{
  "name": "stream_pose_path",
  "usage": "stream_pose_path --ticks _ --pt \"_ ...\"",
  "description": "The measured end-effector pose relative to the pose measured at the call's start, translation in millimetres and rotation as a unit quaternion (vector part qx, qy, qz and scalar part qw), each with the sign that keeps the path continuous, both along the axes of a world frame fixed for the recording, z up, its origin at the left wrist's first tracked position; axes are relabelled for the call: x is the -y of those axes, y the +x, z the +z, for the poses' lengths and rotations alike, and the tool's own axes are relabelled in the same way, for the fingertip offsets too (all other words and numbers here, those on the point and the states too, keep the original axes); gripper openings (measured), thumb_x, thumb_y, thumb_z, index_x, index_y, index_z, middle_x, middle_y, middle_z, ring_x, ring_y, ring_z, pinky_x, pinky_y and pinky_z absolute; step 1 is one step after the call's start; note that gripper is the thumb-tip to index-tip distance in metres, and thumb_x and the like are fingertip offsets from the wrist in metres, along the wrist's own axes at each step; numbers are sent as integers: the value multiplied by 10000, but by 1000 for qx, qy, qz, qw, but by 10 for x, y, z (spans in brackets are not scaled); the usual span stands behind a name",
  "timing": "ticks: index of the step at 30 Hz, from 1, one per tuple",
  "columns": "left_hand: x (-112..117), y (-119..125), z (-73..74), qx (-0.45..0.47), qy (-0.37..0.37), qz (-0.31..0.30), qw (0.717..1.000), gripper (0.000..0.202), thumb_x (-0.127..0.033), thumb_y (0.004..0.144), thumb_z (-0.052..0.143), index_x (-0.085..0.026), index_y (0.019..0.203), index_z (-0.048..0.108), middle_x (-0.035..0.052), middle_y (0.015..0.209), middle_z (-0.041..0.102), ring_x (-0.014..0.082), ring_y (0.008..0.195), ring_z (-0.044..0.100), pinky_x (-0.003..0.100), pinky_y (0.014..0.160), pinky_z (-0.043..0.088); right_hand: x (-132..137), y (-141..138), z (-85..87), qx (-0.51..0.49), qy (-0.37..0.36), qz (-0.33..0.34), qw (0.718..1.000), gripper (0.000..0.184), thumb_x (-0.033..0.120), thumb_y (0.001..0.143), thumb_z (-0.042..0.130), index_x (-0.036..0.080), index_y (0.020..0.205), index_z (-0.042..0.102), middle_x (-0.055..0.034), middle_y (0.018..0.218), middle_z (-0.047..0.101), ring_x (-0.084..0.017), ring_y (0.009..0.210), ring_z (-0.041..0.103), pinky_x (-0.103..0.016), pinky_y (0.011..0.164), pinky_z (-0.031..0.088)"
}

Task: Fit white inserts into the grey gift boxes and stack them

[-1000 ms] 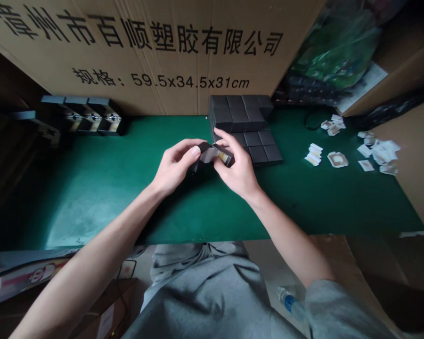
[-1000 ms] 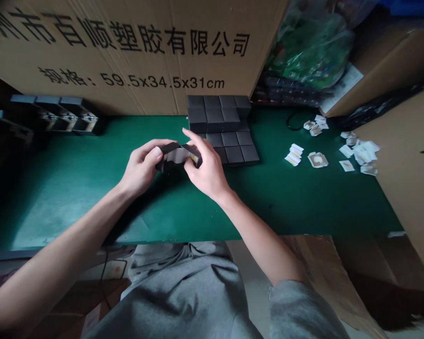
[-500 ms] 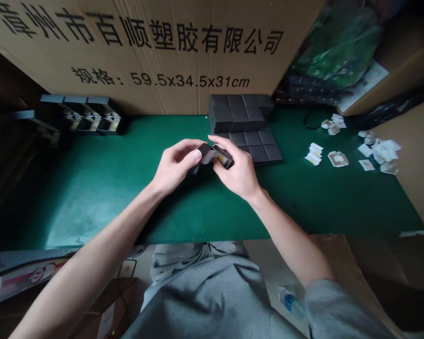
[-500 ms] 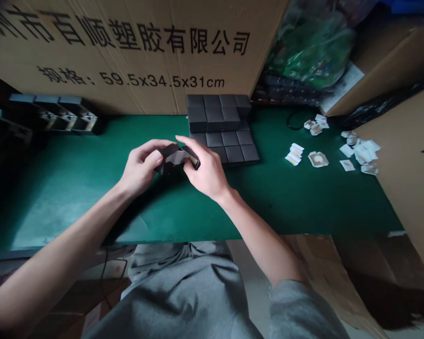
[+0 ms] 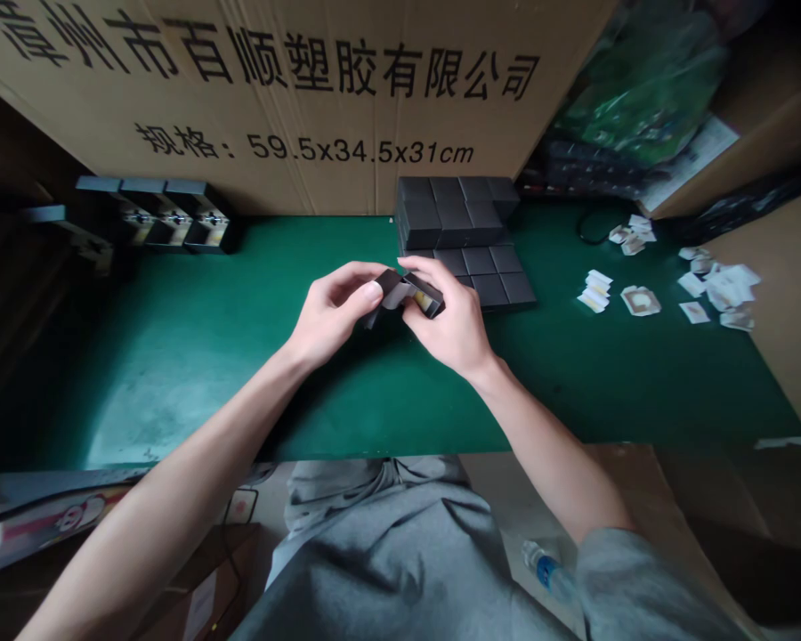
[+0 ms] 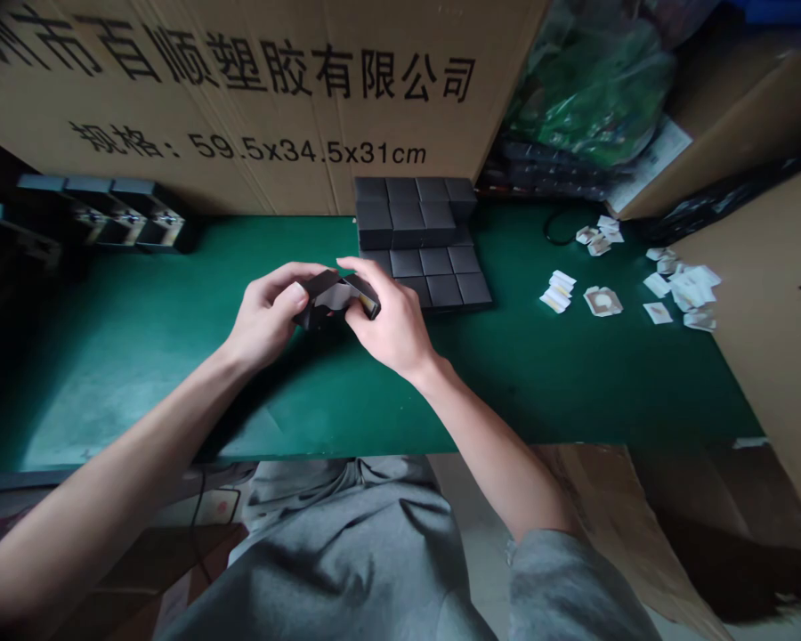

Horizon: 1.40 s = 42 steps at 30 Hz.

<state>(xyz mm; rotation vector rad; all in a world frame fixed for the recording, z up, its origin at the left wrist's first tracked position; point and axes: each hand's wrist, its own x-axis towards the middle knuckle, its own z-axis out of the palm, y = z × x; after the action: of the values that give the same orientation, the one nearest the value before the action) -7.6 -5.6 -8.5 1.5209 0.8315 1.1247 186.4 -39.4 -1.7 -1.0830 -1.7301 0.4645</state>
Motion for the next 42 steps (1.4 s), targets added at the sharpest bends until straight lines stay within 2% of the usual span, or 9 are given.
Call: stream_pose_path --ticks 3,8,17,26,30,36,42 --pt "-7 1 -13 5 -7 10 1000 506 -648 864 744 -218 1126 797 85 1033 799 193 838 725 287 725 578 -1 -14 -23 12 10 -14 1000 508 125 878 572 300 1354 594 -15 1229 781 -203 1087 770 -355 969 641" --pt "-9 1 4 -1 -7 19 1000 482 -644 900 708 -216 1097 810 87 1031 801 197 852 717 300 750 575 -6 -26 -68 32 38 -22 999 439 169 949 530 293 1366 587 -46 1297 759 -219 1138 758 -374 1005 637" --pt "0 12 28 -9 -14 12 1000 541 -685 876 708 -193 1079 804 87 991 801 166 752 704 271 662 540 -19 -15 -92 43 43 -16 998 423 186 985 468 299 1380 573 -50 1324 743 -223 1149 749 -405 1042 628" --pt "6 22 57 -10 -13 17 1000 502 -677 862 731 -213 1038 805 68 926 790 167 724 694 288 639 546 -10 6 -61 37 23 -12 999 412 187 985 481 299 1373 564 -42 1222 778 -220 1130 761 -386 976 647" --pt "4 24 57 -7 -16 20 1000 522 -686 840 747 -208 1044 797 72 950 791 171 741 696 286 654 562 -1 4 -46 29 8 -11 999 402 209 998 481 295 1384 554 -39 1149 793 -217 1049 776 -387 938 652" --pt "-3 25 37 17 -29 1 999 535 -678 863 727 -185 1060 793 65 890 773 139 635 663 262 596 545 -7 -19 -84 36 29 -25 999 394 229 1004 477 293 1385 554 -57 1233 776 -227 1124 759 -390 971 643" --pt "8 29 55 20 -33 -3 999 550 -679 891 697 -164 1062 790 73 893 764 130 636 650 239 591 540 -6 -20 -95 52 48 -41 997 369 254 1000 499 268 1362 574 -62 1202 785 -229 1108 765 -376 959 648"
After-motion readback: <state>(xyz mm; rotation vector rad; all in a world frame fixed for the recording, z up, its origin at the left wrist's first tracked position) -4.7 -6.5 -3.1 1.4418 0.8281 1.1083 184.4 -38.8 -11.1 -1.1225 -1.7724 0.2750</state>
